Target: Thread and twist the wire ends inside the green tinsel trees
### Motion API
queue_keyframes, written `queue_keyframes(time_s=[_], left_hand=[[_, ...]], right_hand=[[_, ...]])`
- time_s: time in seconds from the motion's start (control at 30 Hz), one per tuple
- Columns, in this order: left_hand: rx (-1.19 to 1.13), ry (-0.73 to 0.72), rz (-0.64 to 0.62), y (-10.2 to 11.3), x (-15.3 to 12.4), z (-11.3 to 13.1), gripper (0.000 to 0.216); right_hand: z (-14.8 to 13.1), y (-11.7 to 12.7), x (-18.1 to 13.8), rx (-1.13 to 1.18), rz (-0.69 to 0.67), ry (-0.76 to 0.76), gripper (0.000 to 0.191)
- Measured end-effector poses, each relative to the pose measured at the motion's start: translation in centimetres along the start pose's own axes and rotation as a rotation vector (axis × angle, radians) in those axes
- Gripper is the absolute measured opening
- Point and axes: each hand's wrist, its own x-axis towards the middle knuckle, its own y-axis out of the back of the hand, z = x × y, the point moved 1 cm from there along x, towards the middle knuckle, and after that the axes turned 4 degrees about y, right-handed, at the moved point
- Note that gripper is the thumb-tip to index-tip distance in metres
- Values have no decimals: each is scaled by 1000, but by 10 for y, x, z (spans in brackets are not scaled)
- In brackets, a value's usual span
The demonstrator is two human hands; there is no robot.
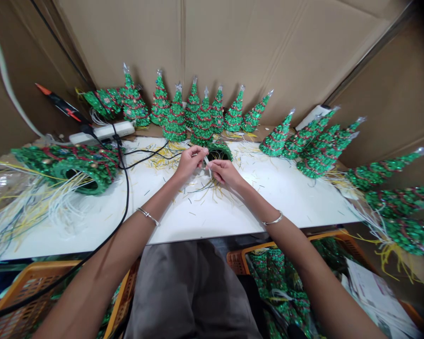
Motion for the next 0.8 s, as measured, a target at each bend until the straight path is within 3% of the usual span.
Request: queue_keyframes(time_s=[0.8], left_hand=[[-9, 0, -9, 1, 1, -1, 39]], right_hand=[[2, 1, 0, 1, -7, 9, 31]])
